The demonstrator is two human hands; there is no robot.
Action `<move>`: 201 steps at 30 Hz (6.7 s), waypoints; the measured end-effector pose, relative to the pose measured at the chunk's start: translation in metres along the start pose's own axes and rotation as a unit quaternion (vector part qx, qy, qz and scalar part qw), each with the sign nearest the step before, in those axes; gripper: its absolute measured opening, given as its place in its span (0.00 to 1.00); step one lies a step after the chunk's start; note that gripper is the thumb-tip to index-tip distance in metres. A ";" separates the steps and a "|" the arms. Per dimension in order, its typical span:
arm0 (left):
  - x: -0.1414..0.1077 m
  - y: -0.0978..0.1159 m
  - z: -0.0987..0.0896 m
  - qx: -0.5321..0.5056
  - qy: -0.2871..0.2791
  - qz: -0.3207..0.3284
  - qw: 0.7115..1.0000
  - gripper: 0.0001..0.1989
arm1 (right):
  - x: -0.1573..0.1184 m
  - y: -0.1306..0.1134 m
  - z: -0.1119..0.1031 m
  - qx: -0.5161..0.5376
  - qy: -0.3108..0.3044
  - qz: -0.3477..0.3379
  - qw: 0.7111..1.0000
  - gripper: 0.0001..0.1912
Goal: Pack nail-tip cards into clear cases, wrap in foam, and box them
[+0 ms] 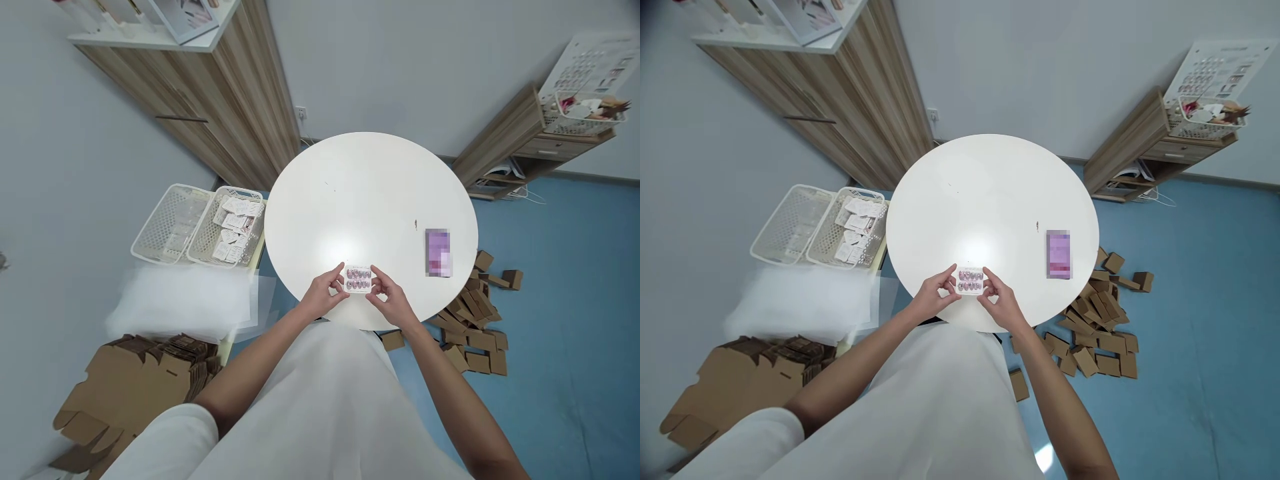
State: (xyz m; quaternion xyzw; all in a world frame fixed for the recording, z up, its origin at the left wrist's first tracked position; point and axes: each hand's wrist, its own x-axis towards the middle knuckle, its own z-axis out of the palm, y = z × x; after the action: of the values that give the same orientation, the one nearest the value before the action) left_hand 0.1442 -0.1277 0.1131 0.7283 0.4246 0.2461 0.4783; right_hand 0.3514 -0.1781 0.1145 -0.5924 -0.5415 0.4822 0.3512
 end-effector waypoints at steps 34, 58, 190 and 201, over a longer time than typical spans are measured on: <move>0.013 -0.152 -0.129 0.029 0.059 -0.237 0.969 0.29 | 0.164 -0.001 0.204 -0.013 0.029 0.196 0.980 0.31; 0.058 -0.169 -0.162 -0.047 0.117 -0.229 0.965 0.29 | 0.204 -0.010 0.222 0.154 0.077 0.167 0.971 0.28; -0.001 -0.251 -0.374 -0.427 0.434 -0.287 0.740 0.32 | 0.401 -0.168 0.461 -0.566 -0.284 -0.226 0.740 0.15; -0.103 -0.179 -0.343 -0.071 0.492 -0.160 0.853 0.21 | 0.269 -0.242 0.399 -0.408 -0.305 -0.347 0.788 0.19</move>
State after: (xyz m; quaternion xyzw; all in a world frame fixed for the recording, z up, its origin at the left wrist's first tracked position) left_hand -0.2399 -0.0159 0.1009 0.3981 0.6963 0.5222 0.2897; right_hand -0.1151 0.0839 0.1757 -0.2753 -0.9356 0.2179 0.0374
